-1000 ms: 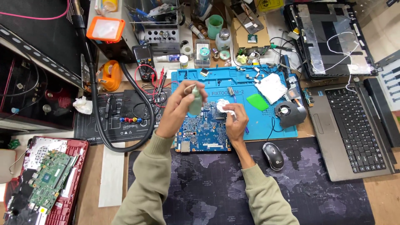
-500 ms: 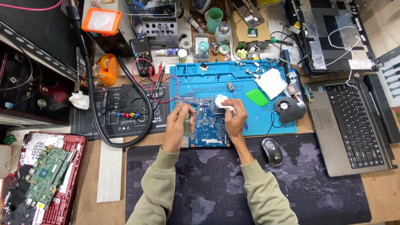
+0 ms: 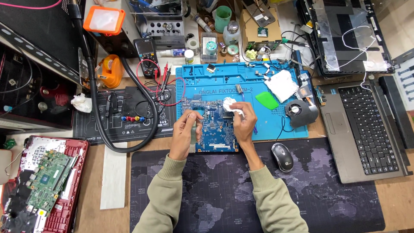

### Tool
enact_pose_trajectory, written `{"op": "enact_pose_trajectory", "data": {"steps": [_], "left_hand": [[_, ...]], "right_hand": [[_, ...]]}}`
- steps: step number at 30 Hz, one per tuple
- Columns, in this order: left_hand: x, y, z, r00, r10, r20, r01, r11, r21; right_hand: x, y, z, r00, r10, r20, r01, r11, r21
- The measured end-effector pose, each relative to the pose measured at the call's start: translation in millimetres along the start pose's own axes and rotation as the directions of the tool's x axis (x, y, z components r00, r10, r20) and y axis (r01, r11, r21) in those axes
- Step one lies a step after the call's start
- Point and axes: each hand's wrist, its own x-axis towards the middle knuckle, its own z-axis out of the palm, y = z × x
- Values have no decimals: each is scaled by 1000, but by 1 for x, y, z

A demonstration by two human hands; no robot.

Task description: Cleaning a laptop motherboard using a heat gun, cloth, and cleaning solution

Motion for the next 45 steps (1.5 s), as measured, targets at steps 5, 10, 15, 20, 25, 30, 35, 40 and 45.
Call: {"op": "enact_pose_trajectory", "data": {"steps": [5, 10, 15, 20, 25, 30, 35, 40, 45], "left_hand": [[-1, 0, -1, 1000, 11, -3, -11, 1000, -19], [0, -1, -3, 1000, 12, -4, -12, 1000, -8], [-1, 1, -2, 1000, 14, 16, -14, 1000, 5], [0, -5, -5, 999, -17, 28, 17, 1000, 3], [1, -4, -10, 997, -72, 10, 73, 996, -53], [0, -26, -33, 994, -58, 90, 62, 997, -36], [3, 9, -27, 993, -85, 77, 80, 995, 57], [4, 30, -20, 998, -22, 61, 22, 1000, -9], [3, 33, -23, 1000, 12, 3, -12, 995, -102]], "right_hand": [[1, -5, -1, 1000, 3, -2, -3, 1000, -8], [1, -13, -2, 1000, 2, -9, -2, 1000, 7], [1, -13, -2, 999, 16, -28, -16, 1000, 9], [2, -16, -6, 999, 24, -23, -23, 999, 39], [4, -27, -9, 999, 27, 39, -33, 986, 164], [2, -21, -9, 994, 60, 86, -74, 983, 165], [7, -48, -6, 953, 267, 141, -301, 879, 371], [7, -66, 1, 800, 476, 365, -584, 479, 655], [-10, -10, 15, 531, 594, 605, -697, -100, 710]]}}
